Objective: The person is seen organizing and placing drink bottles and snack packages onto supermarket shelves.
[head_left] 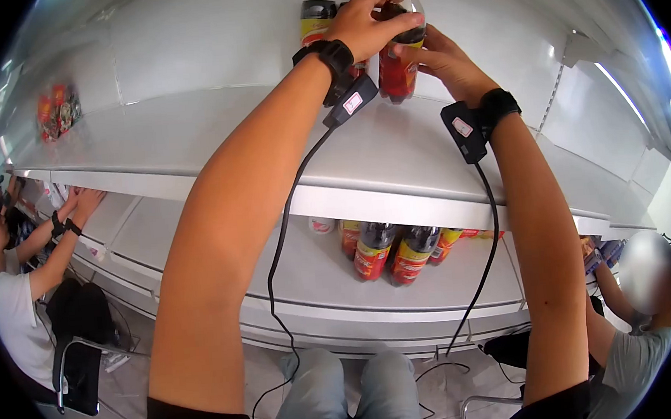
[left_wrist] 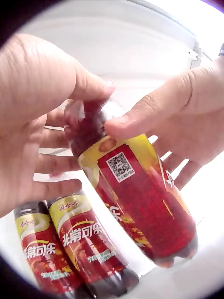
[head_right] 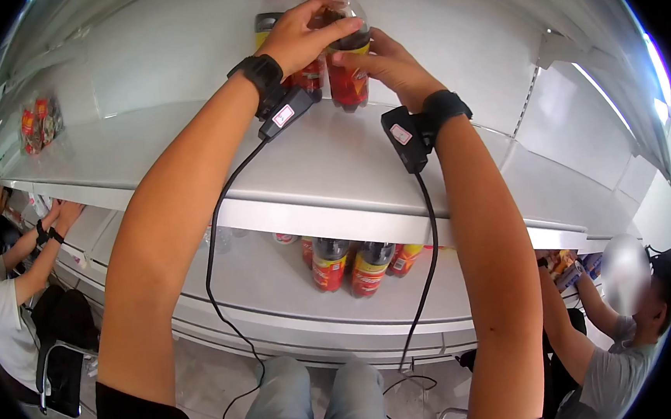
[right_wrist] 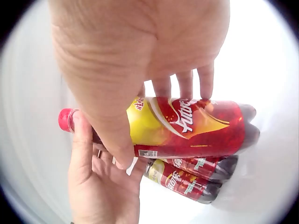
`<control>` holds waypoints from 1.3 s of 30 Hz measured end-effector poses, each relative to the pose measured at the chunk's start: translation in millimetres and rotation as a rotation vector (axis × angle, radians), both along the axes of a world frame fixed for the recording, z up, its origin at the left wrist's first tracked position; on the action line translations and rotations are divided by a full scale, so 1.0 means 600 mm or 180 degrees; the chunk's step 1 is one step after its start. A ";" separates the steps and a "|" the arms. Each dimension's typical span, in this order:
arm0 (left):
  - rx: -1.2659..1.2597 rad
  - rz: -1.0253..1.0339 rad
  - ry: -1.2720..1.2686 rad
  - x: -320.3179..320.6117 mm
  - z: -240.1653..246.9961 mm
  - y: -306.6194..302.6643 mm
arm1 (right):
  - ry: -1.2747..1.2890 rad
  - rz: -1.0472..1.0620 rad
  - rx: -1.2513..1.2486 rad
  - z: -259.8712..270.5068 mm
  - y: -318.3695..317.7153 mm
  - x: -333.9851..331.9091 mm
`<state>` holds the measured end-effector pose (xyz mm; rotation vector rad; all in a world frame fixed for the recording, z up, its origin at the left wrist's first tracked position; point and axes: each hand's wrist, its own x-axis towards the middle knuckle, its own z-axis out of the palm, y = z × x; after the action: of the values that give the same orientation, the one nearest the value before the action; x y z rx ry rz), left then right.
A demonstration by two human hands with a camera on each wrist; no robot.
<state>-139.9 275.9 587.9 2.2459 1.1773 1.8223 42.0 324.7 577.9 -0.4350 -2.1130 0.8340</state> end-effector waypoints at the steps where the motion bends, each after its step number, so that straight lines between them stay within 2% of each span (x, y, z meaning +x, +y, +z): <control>1: -0.0023 -0.0025 0.0014 0.005 0.002 -0.007 | 0.0007 0.0001 -0.0006 0.000 0.001 0.001; 4: -0.0043 -0.0016 0.0018 0.011 -0.001 -0.002 | 0.0017 -0.0026 -0.0079 -0.003 0.007 0.000; 8: 0.0063 -0.0211 0.0125 0.008 -0.001 0.025 | 0.0270 0.0260 -0.0356 -0.015 0.011 0.007; 9: 0.0070 -0.0212 0.0083 0.011 -0.001 0.019 | 0.0065 0.0517 -0.0602 -0.012 0.018 0.015; 11: -0.0003 -0.0088 0.0003 0.030 0.002 -0.016 | -0.0006 0.0537 -0.1012 -0.013 0.001 0.026; 14: -0.0100 0.0071 0.0393 0.052 0.012 -0.047 | -0.0096 -0.0015 -0.1092 0.012 -0.052 0.044; 17: -0.0071 0.0169 0.0790 0.088 0.007 -0.107 | -0.0531 0.0014 -0.0143 0.007 -0.046 0.066; 19: -0.0045 0.0263 0.0868 0.108 -0.003 -0.161 | -0.0466 0.0240 0.0012 0.004 -0.090 0.091; 21: 0.0284 0.0036 0.0933 0.118 -0.012 -0.183 | -0.0509 0.0348 0.0298 -0.005 -0.102 0.116; 22: 0.0446 -0.0085 0.0963 0.124 -0.014 -0.194 | -0.0508 -0.0037 0.0389 -0.002 -0.133 0.129; 27: 0.0063 -0.0111 0.0826 0.150 0.027 -0.260 | -0.0462 -0.0054 0.0503 0.044 -0.247 0.177; 32: 0.0477 -0.0440 0.0800 0.186 0.048 -0.359 | -0.0230 -0.0177 0.0866 0.065 -0.360 0.217; 36: 0.0761 -0.0861 0.0357 0.224 0.023 -0.447 | 0.0423 -0.0062 0.1124 0.022 -0.441 0.239; 39: 0.0551 -0.1435 -0.0361 0.247 -0.028 -0.509 | 0.1089 0.0001 0.0744 -0.043 -0.510 0.240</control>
<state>8.4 -29.7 571.3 2.2168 0.4570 1.8821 186.0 18.7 552.2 -0.1550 -1.8611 0.6028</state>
